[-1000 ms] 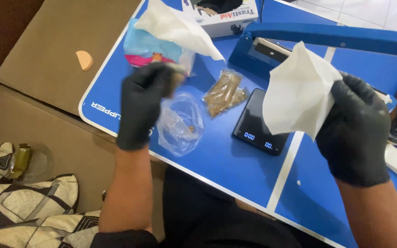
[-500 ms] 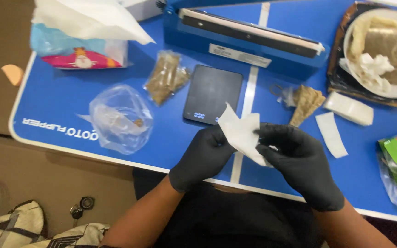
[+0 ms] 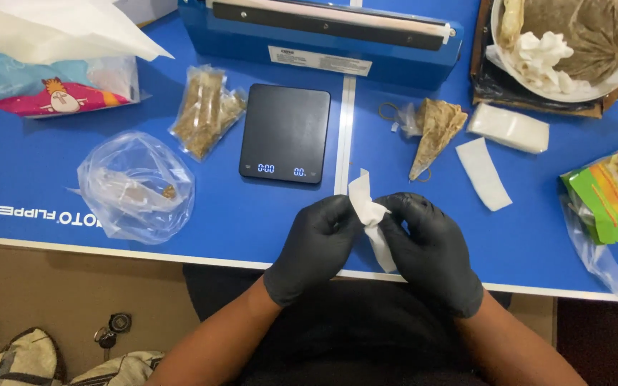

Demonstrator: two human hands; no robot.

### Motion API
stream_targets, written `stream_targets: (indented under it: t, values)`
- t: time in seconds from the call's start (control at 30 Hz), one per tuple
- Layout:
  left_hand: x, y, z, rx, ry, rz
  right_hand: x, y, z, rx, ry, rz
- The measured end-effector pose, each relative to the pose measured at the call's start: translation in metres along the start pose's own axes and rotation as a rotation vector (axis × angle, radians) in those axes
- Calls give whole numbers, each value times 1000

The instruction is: The person places a small food item into a plastic bag, seals it with a heat sealer, weighs the sealed bag on a digital scale, and then places it into a larger plastic bag. The person repeats this process with another item.

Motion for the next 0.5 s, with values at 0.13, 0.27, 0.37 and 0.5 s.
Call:
stream_targets:
  t: [0.13, 0.27, 0.37, 0.5]
  values:
    - [10, 3, 1, 24, 20, 59, -4, -1, -4, 27, -82, 74]
    - [25, 6, 5, 31, -7, 89, 3, -1, -8, -52, -172, 342]
    - [27, 6, 6, 51, -1, 113, 21, 0, -6, -24, -259, 423]
    - [25, 5, 4, 113, 59, 66, 28, -1, -18, 139, -387, 442]
Point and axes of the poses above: each hand's wrist, its own y-axis away from the middle knuckle, its own z-axis out of the palm, x = y × z, the point moved 5 cm from there along -y, towards the middle knuckle, and after that the axes turned 2 degrees about x, right-handed, at the moved point
